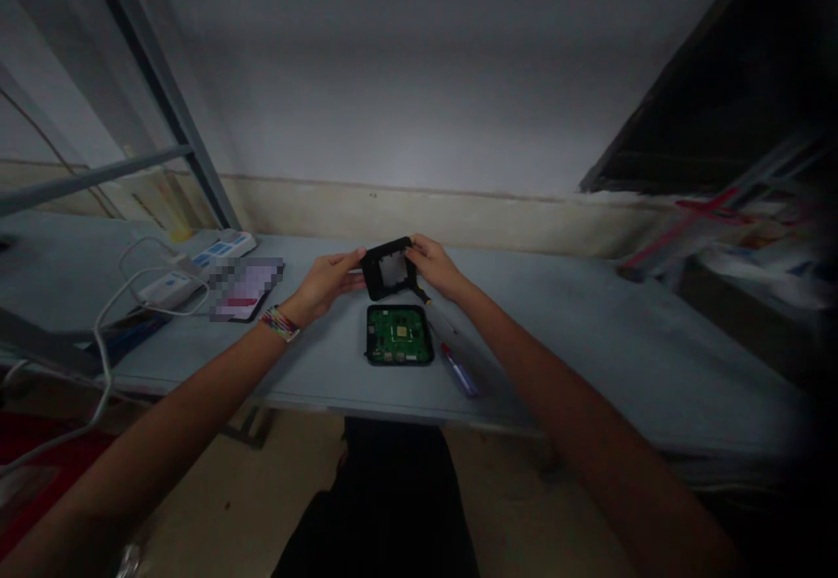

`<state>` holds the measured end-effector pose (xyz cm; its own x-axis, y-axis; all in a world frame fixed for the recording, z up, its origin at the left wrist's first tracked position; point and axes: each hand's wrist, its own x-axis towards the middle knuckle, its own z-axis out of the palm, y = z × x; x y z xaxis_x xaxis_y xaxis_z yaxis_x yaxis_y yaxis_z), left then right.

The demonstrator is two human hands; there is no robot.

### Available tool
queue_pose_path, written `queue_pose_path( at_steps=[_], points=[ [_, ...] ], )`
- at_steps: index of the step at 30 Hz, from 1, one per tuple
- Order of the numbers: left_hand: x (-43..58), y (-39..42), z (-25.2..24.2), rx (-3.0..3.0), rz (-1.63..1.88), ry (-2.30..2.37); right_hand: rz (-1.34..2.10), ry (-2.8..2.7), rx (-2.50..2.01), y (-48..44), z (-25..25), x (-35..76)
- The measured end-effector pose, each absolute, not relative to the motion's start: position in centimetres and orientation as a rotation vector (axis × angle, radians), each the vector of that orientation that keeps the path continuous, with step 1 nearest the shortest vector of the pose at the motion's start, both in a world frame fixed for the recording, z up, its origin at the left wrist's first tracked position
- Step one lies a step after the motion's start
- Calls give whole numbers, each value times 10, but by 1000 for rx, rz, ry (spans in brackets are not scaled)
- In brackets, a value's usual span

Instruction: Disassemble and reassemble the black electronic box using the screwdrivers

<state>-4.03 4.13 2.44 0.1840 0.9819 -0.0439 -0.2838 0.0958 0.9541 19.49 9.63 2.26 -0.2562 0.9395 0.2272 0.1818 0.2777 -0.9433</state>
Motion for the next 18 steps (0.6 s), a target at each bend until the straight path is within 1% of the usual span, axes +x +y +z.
queue_pose_path(
  at_steps=[9,18],
  points=[
    [-62,12,19,460,1200,980,1521,-1836,-1242,124,37,135],
    [-81,-8,13,233,1148,932,1737,-2092,-1442,146,32,99]
  ],
)
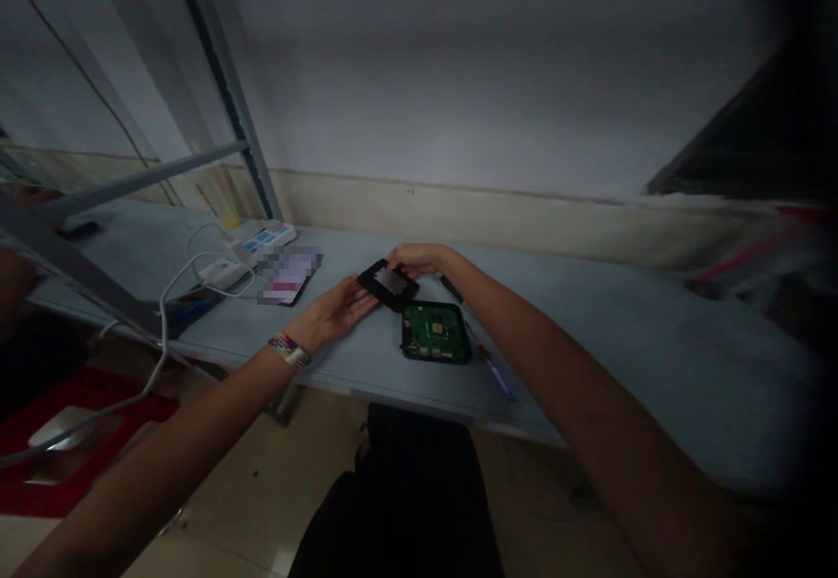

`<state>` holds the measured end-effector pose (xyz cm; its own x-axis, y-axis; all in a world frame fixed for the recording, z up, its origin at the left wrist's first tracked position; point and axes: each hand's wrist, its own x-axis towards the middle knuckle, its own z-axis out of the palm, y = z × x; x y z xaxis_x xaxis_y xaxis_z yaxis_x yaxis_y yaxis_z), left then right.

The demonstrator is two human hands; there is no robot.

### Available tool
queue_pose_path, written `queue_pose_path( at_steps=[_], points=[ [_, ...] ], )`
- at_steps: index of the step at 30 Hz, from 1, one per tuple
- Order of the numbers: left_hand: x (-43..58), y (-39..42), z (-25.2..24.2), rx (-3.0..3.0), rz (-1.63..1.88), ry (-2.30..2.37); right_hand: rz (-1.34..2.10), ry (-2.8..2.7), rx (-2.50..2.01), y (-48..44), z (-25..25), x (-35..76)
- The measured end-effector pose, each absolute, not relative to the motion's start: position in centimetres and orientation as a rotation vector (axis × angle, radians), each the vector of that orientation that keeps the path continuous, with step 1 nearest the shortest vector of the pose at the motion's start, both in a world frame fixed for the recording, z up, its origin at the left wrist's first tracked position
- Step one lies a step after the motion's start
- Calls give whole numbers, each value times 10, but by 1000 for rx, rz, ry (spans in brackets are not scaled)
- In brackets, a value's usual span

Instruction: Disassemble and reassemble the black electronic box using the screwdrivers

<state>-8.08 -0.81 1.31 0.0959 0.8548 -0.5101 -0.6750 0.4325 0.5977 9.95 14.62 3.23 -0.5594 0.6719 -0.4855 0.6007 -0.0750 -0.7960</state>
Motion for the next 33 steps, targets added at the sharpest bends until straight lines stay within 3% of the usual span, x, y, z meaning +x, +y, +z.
queue_pose_path(
  at_steps=[14,27,33],
  points=[
    [-100,-27,15,140,1113,832,1651,-2130,-1504,153,32,94],
    [-92,-17,38,314,1194,822,1646,-1787,-1289,130,58,122],
    [-64,-4,29,424,1146,837,1418,-1606,-1400,117,42,151]
  ],
)
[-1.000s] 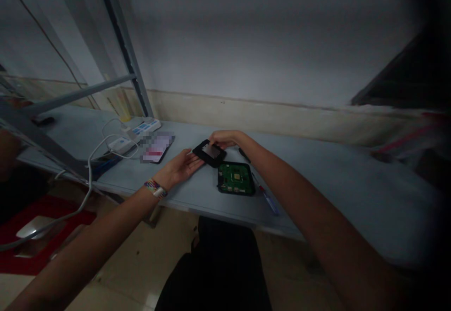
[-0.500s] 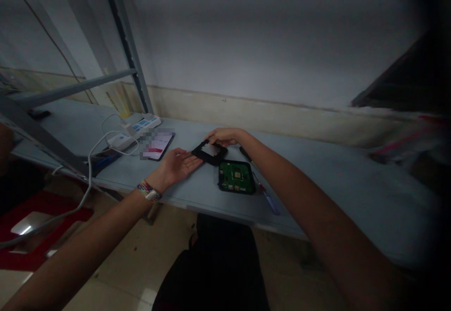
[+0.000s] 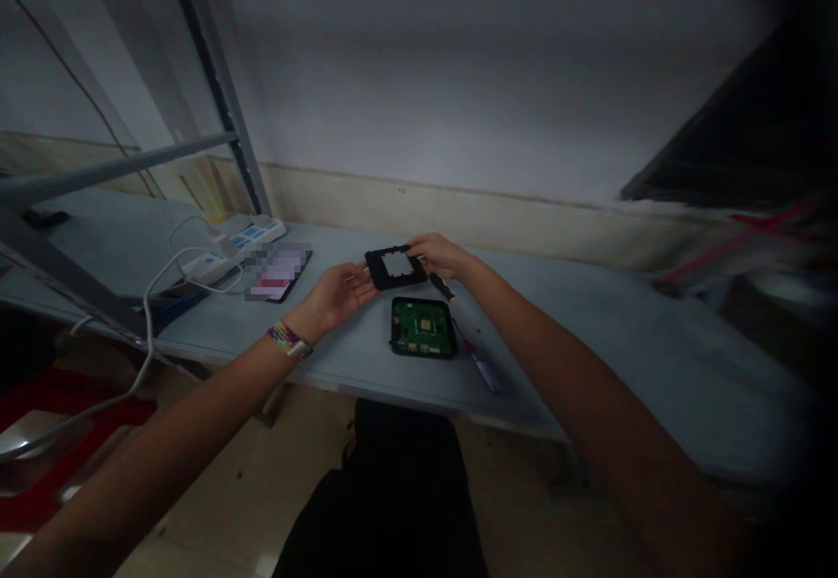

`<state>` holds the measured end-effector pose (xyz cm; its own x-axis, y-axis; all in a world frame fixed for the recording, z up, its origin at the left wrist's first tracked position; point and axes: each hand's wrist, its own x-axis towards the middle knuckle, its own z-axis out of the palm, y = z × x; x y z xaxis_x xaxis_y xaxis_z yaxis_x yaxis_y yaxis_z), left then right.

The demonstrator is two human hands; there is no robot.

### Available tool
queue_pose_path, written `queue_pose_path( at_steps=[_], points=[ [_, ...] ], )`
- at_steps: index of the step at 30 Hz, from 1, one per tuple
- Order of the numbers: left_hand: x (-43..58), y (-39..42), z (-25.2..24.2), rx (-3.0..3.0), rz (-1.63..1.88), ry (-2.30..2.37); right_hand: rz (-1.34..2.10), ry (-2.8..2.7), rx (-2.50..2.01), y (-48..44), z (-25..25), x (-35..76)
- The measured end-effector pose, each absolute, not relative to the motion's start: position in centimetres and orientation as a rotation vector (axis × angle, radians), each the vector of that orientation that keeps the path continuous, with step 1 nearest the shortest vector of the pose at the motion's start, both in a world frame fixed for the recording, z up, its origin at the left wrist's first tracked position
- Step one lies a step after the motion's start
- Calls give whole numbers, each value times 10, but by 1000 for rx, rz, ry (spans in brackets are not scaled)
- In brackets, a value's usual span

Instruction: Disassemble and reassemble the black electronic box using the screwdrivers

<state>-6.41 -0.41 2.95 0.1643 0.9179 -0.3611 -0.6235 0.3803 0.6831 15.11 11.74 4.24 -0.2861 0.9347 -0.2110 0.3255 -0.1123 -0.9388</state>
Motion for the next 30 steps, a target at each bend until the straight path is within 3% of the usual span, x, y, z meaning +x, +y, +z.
queue_pose_path(
  at_steps=[14,24,30],
  points=[
    [-15,27,6,866,1122,949,710,-1829,-1559,119,10,194],
    [-7,48,0,1187,1055,1055,473,-1943,-1524,98,-2,215],
    [-9,61,-3,1473,942,1219,291,-1851,-1751,64,0,232]
  ],
)
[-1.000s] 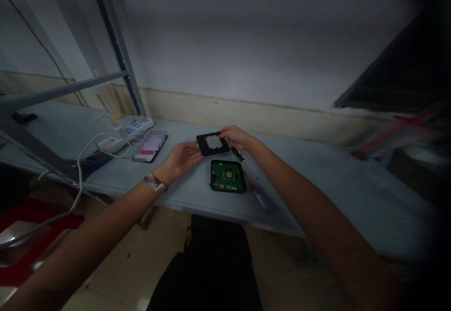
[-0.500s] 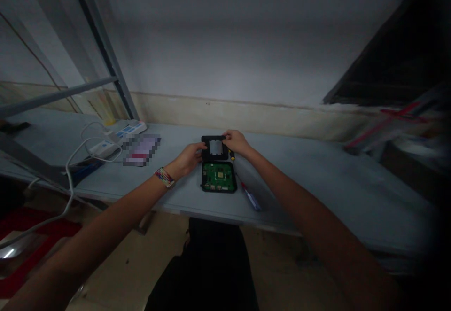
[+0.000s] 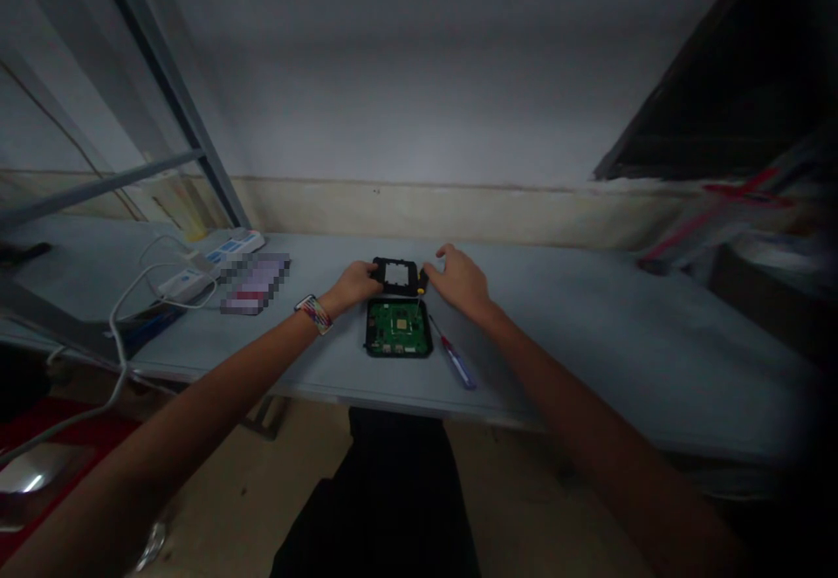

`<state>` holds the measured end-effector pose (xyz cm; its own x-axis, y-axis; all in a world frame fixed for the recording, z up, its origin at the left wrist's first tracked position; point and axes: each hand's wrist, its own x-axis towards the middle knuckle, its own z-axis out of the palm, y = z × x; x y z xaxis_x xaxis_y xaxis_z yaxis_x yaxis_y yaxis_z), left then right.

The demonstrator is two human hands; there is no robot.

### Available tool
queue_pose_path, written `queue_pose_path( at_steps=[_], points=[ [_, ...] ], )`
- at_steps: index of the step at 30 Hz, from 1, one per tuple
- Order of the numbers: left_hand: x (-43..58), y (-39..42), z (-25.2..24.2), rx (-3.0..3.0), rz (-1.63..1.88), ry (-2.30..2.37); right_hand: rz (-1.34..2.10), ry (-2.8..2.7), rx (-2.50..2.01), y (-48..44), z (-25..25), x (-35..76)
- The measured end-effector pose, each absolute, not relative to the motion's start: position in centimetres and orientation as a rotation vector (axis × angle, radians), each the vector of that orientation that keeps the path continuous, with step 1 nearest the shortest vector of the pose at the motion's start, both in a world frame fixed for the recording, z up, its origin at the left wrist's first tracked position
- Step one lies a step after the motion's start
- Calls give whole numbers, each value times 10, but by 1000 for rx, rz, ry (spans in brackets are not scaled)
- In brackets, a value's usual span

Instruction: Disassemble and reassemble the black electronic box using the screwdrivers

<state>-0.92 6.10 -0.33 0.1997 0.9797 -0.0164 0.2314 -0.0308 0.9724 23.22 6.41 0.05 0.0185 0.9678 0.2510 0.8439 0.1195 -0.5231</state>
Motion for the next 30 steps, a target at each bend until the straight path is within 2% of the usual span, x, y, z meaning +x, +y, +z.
queue_pose_path(
  at_steps=[9,16,21,26,30],
  points=[
    [-10,69,0,1784,763,1361,435,-1945,-1798,64,-5,227],
    [-6,63,4,1916,786,1472,381,-1982,-1748,66,-1,233],
    [-6,16,3,1980,855,1604,238,-2028,-1815,60,0,239],
    [-7,-57,-6,2457,668,1458,73,-2124,-1844,48,2,231],
    [-12,-78,-17,2574,538,1410,-32,-2153,-1878,44,2,227]
  ],
)
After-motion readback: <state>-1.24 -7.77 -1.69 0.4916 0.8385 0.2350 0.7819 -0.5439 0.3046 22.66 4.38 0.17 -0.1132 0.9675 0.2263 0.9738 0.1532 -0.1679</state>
